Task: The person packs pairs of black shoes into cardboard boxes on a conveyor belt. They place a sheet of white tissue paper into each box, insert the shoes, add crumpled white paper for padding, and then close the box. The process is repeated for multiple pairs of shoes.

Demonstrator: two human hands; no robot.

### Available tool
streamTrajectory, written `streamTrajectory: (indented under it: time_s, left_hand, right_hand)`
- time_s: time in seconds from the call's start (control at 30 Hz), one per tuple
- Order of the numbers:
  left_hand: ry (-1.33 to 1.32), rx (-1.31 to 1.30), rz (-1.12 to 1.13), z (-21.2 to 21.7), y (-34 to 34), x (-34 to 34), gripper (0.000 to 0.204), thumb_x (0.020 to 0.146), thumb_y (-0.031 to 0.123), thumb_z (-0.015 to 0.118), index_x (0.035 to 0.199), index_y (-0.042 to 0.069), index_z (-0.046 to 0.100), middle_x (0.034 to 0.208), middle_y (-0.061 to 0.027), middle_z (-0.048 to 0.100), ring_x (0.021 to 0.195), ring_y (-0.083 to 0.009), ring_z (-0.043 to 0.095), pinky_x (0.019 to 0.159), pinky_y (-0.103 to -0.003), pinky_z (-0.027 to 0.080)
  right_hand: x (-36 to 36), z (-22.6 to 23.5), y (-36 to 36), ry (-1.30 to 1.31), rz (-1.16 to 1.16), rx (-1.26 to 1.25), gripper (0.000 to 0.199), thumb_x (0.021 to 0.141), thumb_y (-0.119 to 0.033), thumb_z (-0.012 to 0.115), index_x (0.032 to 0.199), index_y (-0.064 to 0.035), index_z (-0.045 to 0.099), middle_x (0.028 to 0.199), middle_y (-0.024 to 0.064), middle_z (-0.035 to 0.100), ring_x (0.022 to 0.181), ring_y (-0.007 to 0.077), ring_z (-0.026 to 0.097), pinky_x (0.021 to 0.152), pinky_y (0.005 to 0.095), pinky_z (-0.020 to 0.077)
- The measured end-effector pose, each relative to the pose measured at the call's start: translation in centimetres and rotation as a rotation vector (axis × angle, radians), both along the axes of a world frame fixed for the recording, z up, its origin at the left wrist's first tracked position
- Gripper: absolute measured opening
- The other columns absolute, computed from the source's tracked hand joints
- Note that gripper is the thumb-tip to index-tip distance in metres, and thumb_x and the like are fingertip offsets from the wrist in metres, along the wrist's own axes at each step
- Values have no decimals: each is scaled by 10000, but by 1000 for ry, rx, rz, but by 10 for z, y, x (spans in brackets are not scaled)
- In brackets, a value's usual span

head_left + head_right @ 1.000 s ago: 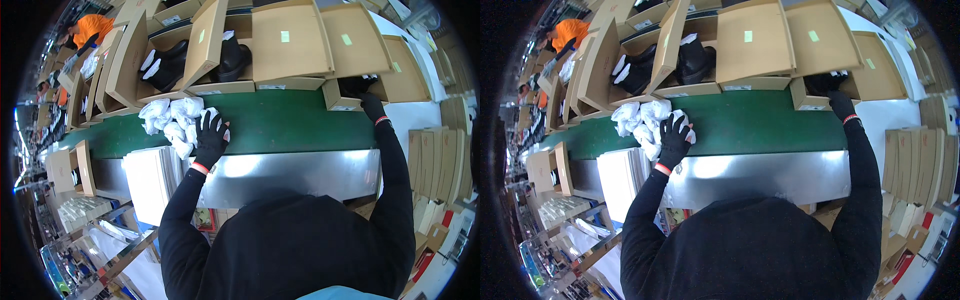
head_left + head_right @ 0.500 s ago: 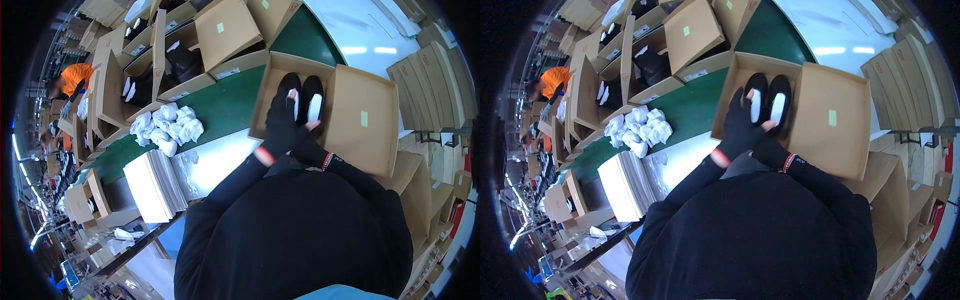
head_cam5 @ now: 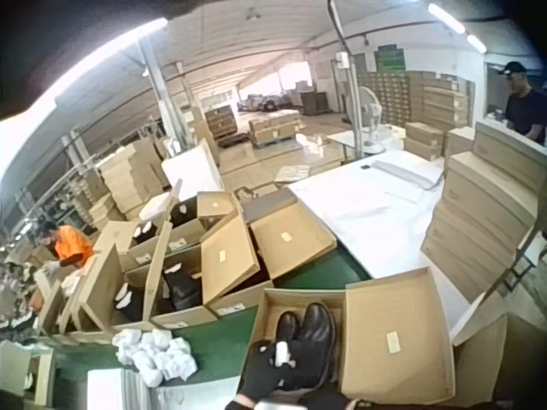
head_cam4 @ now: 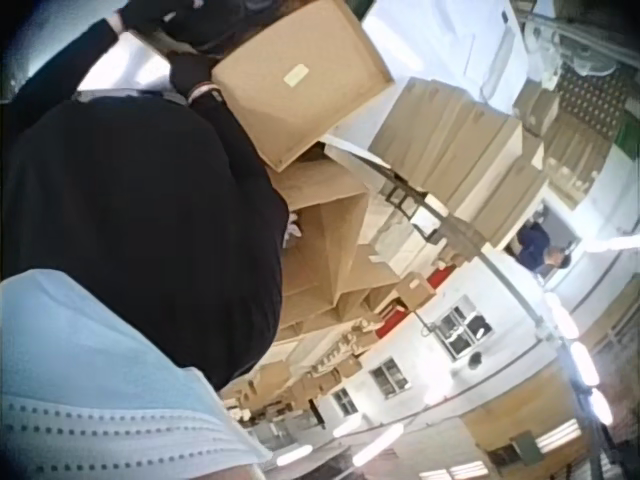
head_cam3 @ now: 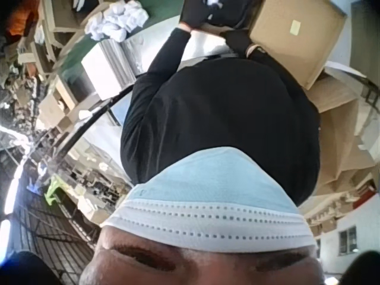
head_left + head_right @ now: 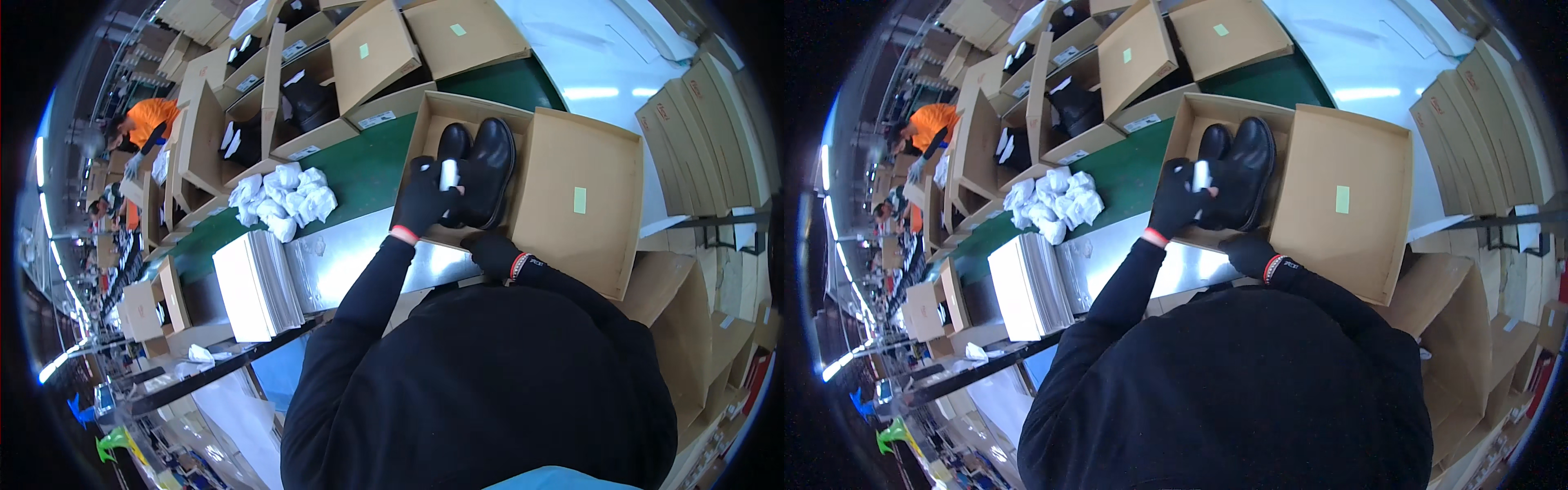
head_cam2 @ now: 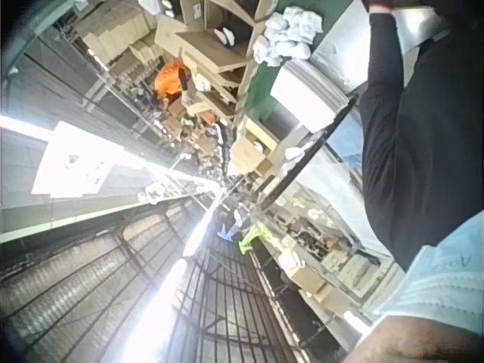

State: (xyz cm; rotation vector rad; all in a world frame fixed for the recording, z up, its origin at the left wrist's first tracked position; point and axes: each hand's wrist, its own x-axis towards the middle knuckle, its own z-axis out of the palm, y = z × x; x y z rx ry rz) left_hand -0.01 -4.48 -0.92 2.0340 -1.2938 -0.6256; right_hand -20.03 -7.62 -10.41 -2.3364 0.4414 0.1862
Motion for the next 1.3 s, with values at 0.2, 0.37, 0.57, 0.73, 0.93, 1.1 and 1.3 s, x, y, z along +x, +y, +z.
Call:
streamTrajectory:
  time_s: [0.2,0.37,0.57,0.73,0.93,1.1,1.3]
  left_hand:
    - [783,-374,433,92,115,20,414,787,165,691,1155,24,566,1024,-75,611,896,-179,599,760,-298,492]
    - [593,-393,614,127,218,50,430,810,103,633,1214,-2,528,1074,-107,626,979,-196,611,837,-299,499]
    - [-257,183,737,8,280,85,597,775,432,722,1179,23,561,1401,-250,311,1198,-418,482,972,-469,395]
    - [-346,-10,802,-37,288,86,502,837,420,668,1211,104,558,1392,-306,319,1294,-482,355,1013,-491,360]
    - [-515,-334,807,-8,290,7,191,858,170,648,1006,50,643,1228,-207,512,1152,-372,503,959,-428,397]
    - [-280,-279,948,-59,304,-99,277,866,188,625,1086,22,613,1058,-174,621,1049,-341,570,913,-410,445]
    - [-14,-136,686,-45,331,-166,280,913,272,564,982,10,633,949,-165,634,894,-336,610,769,-411,491]
  right_hand:
    - [-4,11,-6,107,111,-84,287,850,-217,541,1101,-91,602,837,166,658,774,324,647,715,464,497]
    - [-8,60,-39,0,239,44,465,840,-264,597,1254,-56,559,999,231,645,942,390,608,851,453,472]
    - [12,126,-80,165,185,200,519,840,-355,641,1236,-26,577,1075,224,633,988,332,613,876,396,466]
    - [24,151,-89,261,161,254,510,808,-318,671,1195,6,598,1001,181,668,888,256,643,816,335,486]
    - [22,153,-76,168,300,217,471,822,-307,655,1171,6,607,961,206,668,854,283,652,787,368,491]
    - [-18,52,-30,131,499,-149,452,825,-229,576,1238,-46,555,921,231,658,849,368,646,780,459,503]
    - [-51,43,30,24,405,-264,658,790,-206,691,1351,5,421,1272,229,522,1146,372,529,949,428,439]
